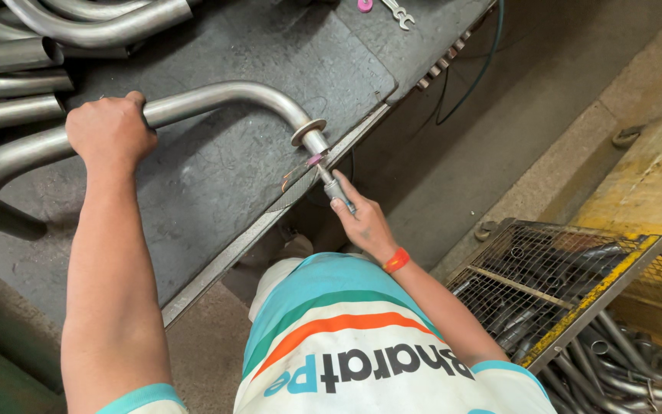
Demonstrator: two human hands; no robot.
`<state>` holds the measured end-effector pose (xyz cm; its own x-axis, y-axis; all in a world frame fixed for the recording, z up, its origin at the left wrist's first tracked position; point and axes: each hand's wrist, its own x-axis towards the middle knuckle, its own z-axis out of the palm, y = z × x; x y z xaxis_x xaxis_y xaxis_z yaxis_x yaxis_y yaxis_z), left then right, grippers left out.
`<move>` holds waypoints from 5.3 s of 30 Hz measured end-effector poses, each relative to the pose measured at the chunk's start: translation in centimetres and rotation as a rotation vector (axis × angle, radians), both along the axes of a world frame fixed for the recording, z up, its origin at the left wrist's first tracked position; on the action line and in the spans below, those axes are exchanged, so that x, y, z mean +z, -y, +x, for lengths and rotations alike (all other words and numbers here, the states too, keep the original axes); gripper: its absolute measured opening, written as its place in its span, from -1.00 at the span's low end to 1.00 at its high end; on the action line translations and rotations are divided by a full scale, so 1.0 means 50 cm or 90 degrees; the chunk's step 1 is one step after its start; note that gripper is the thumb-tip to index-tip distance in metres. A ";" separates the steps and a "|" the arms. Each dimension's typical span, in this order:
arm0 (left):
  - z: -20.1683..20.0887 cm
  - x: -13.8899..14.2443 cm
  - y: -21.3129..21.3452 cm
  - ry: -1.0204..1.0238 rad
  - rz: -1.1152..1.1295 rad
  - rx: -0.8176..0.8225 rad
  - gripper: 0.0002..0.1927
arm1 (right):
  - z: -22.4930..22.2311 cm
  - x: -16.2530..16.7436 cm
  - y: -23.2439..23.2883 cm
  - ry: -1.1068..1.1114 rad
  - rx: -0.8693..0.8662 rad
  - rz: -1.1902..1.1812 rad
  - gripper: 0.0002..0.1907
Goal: The person holds a bent steel tube on a workbench with one hand and uses a pneumatic die grinder with a small abrasive disc to grind the weld seam on the tube end, repositioning the tube and the grinder repeatedly to work around the joint, then sets the grinder down on the bench.
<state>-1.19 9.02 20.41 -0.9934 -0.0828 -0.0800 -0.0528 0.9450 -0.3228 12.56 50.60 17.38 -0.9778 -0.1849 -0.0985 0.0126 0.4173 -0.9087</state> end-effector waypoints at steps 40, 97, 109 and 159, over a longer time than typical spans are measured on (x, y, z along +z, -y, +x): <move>-0.002 -0.002 0.003 0.005 0.004 0.005 -0.76 | -0.017 -0.067 -0.009 0.242 -0.167 -0.232 -0.39; 0.010 -0.010 0.002 -0.024 -0.003 -0.019 -0.73 | -0.005 -0.061 -0.031 0.235 -0.146 -0.181 -0.39; 0.014 -0.014 0.002 -0.031 -0.002 -0.019 -0.74 | -0.018 -0.040 -0.019 0.123 -0.055 0.062 -0.56; 0.022 -0.011 -0.014 -0.074 -0.025 -0.029 -0.81 | -0.116 -0.097 0.003 0.052 -0.043 0.065 -0.53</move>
<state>-0.08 9.71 19.87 -0.9985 -0.0386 0.0378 -0.0495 0.9343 -0.3531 6.78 50.45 12.54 -0.9758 -0.1034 -0.1928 0.1158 0.5037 -0.8561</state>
